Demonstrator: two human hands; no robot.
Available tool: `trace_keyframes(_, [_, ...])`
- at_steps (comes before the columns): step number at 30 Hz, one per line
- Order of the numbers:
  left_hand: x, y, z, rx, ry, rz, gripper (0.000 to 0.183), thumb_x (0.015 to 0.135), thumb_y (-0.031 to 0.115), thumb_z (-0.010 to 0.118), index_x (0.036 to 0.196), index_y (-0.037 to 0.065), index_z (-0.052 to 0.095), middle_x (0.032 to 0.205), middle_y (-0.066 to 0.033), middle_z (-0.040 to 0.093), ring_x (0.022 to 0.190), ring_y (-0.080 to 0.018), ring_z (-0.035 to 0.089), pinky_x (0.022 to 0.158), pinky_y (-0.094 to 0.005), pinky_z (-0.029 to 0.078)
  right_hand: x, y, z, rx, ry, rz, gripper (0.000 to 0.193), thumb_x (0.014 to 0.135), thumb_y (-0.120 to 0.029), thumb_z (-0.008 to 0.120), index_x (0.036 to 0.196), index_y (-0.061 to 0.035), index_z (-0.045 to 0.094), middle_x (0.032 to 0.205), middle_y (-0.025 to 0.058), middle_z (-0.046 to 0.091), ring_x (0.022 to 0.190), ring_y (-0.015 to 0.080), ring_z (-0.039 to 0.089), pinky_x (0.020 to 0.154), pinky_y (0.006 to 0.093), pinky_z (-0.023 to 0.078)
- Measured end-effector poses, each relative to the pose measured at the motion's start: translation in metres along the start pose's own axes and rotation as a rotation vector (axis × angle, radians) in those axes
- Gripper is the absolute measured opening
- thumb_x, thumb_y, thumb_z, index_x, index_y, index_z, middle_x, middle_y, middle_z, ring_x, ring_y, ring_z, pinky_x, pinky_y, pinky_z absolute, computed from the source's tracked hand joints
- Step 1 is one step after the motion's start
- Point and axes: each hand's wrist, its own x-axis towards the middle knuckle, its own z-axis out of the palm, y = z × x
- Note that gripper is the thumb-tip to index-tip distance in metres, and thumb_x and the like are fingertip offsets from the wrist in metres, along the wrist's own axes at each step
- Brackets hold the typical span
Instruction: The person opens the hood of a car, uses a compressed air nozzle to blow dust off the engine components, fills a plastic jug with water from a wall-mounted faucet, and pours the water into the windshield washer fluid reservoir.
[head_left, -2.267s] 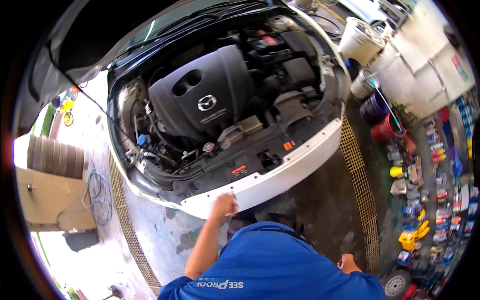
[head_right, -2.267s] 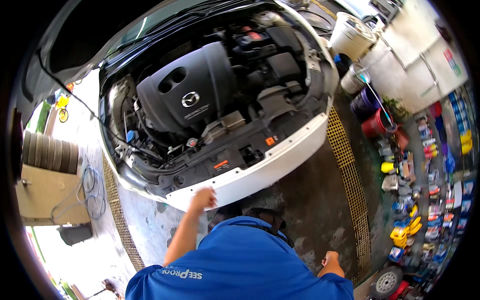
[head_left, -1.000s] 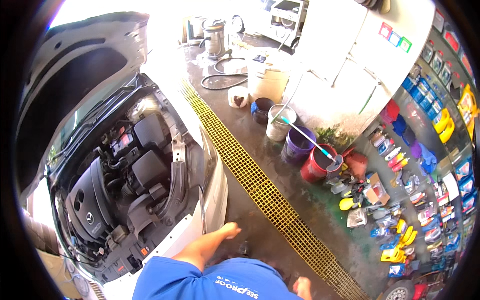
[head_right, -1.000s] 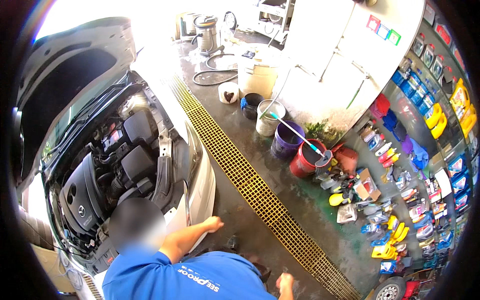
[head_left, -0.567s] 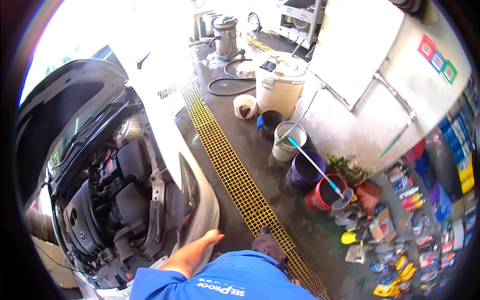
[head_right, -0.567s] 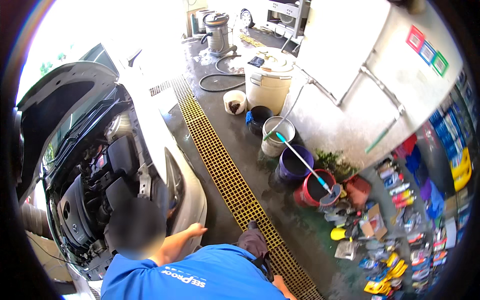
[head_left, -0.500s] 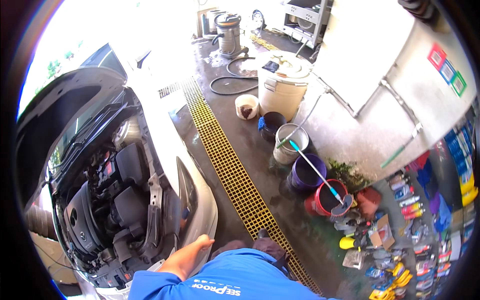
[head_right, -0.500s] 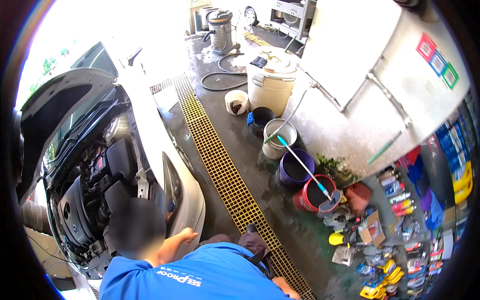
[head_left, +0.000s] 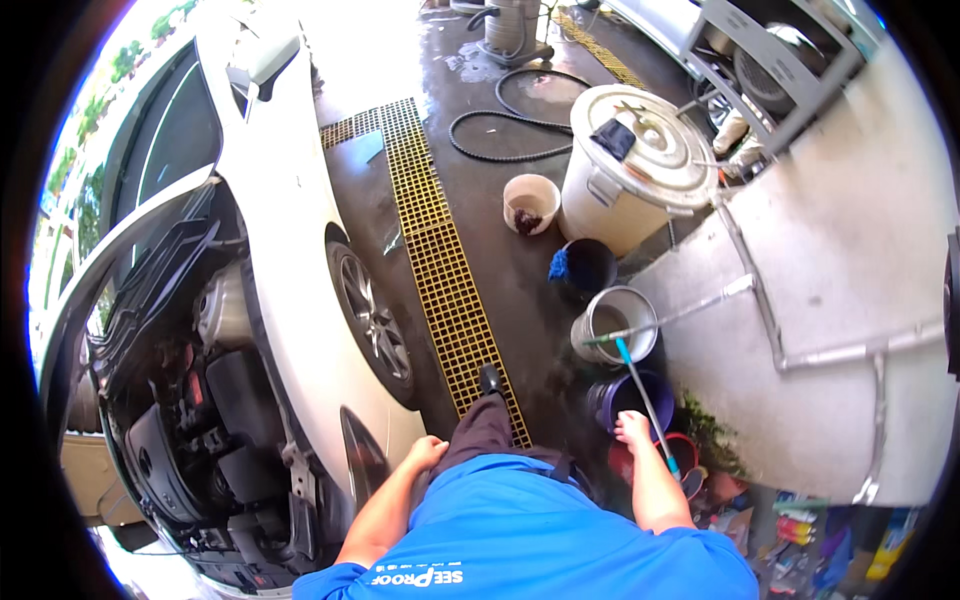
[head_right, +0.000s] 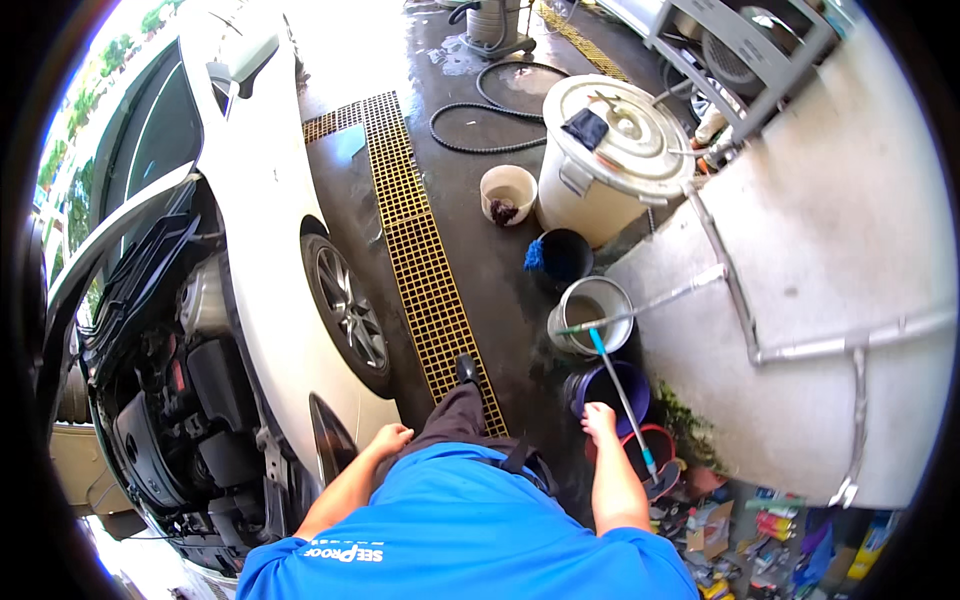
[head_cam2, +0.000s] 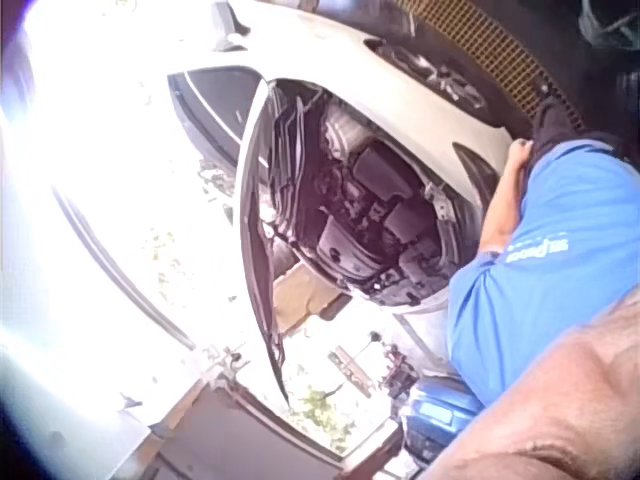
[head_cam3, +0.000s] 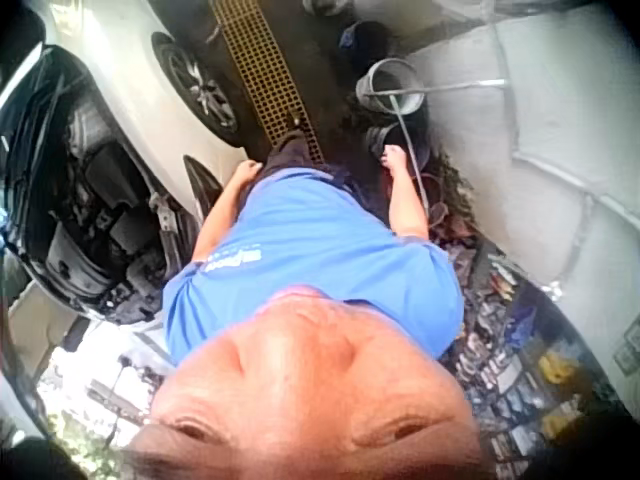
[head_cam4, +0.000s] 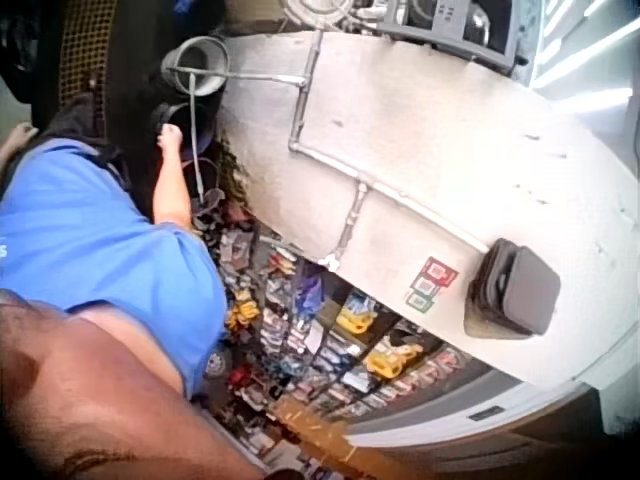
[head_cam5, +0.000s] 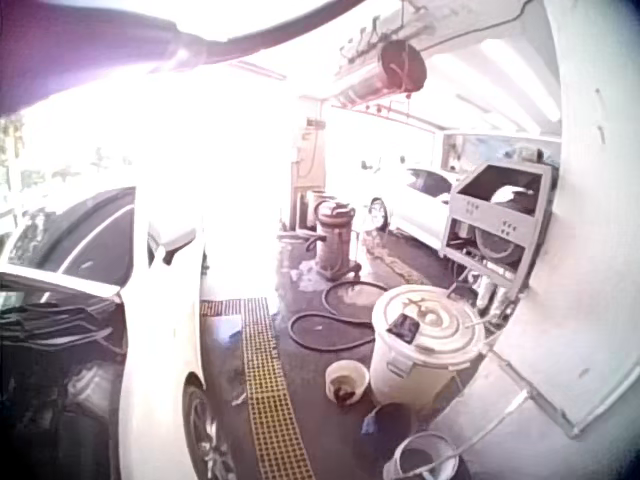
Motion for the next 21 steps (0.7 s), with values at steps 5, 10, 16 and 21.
trace_keyframes(5, [0.104,0.134,-0.137,-0.183,0.13,0.035,0.032,0.087,0.031,0.062,0.096,0.001,0.067,0.074,-0.0124,0.068,0.067,-0.0183,0.067,0.064,-0.0343,0.053,0.052,-0.164,0.096,-0.382,-0.225,-0.147,0.024,0.092,-0.024,0.058,0.104,-0.0033,0.062,0.082,0.0043,0.062,0.063,0.0122,0.058,0.051,0.0253,0.047])
trace_keyframes(10, [0.208,0.24,-0.271,-0.433,0.244,0.051,0.027,0.09,0.025,0.06,0.1,0.0,0.064,0.082,-0.007,0.067,0.065,-0.013,0.064,0.059,-0.0279,0.051,0.132,-0.243,0.144,-0.325,-0.284,-0.021,0.023,0.092,-0.026,0.059,0.101,-0.0057,0.063,0.082,0.0044,0.063,0.063,0.0138,0.059,0.052,0.0278,0.049])
trace_keyframes(16, [0.364,0.245,-0.351,-0.465,0.327,-0.016,0.028,0.091,0.027,0.058,0.087,0.001,0.066,0.073,-0.0095,0.066,0.062,-0.0177,0.063,0.056,-0.0331,0.05,0.246,-0.347,0.162,-0.34,-0.234,0.241,0.02,0.093,-0.026,0.057,0.096,-0.0058,0.061,0.079,0.006,0.061,0.061,0.0185,0.059,0.051,0.0329,0.05])
trace_keyframes(21, [0.422,0.166,-0.379,0.076,0.066,-0.413,0.046,0.092,0.041,0.049,0.077,0.003,0.068,0.082,-0.0187,0.069,0.063,-0.0296,0.068,0.06,-0.0445,0.055,0.362,-0.543,0.212,-0.269,-0.239,0.133,0.025,0.094,-0.029,0.055,0.084,-0.0062,0.057,0.071,0.0081,0.058,0.053,0.0199,0.055,0.044,0.0335,0.047])
